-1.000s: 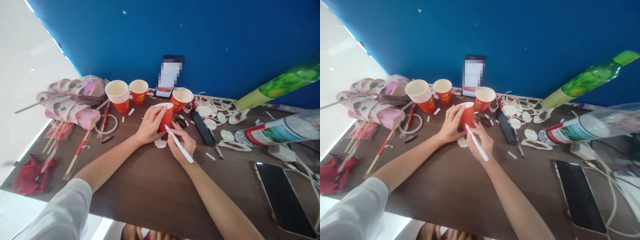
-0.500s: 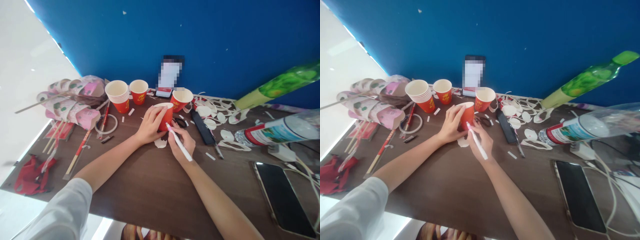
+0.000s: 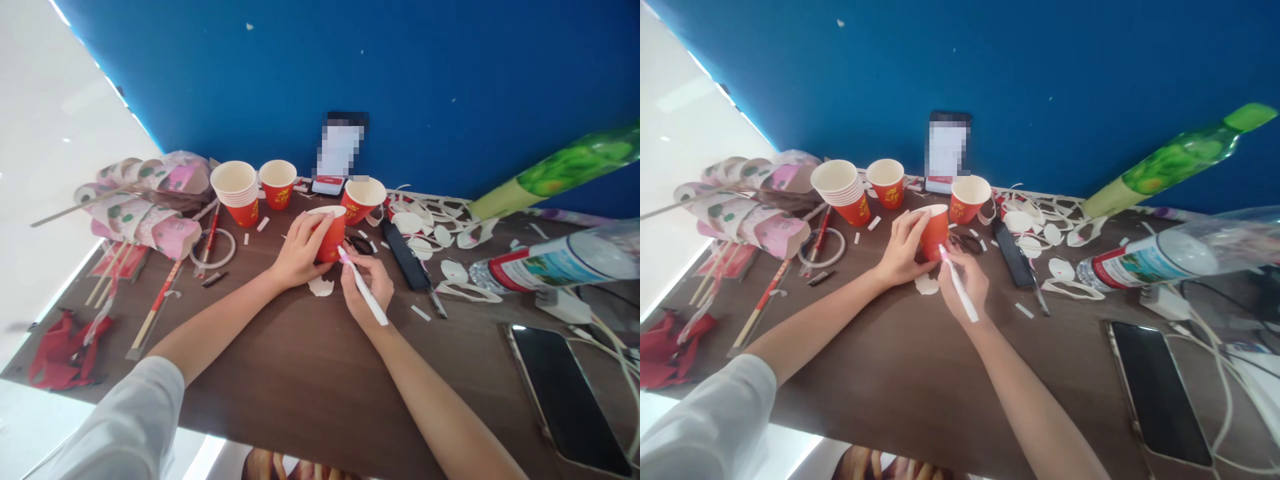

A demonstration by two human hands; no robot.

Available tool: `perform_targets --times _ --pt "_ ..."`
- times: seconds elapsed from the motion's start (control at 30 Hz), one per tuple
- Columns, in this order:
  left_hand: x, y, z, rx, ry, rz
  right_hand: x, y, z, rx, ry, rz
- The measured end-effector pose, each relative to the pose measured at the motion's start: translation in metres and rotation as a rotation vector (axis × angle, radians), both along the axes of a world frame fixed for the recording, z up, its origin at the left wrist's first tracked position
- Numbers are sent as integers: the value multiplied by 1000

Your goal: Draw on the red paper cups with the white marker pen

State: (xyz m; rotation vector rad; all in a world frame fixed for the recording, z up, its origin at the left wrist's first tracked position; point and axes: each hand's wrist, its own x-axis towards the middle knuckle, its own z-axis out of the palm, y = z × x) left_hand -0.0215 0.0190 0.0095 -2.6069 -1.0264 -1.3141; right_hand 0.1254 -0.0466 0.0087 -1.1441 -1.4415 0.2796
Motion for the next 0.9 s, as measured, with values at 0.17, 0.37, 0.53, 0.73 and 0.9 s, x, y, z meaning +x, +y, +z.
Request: perform_targets --times 0.17,0.37,0.53,0.73,0.9 --pt "0 0 0 4 -1 -3 3 1 -9 -15 21 15" --pt "1 0 -1 -4 -4 2 4 2 -10 -20 18 42" --pt "1 0 -2 -28 5 3 4 2 -9 -48 14 23" --pt "0 0 -1 -18 2 -4 2 0 -5 -106 27 -48" --pt "0 0 0 -13 -8 -15 0 0 0 -104 69 -73"
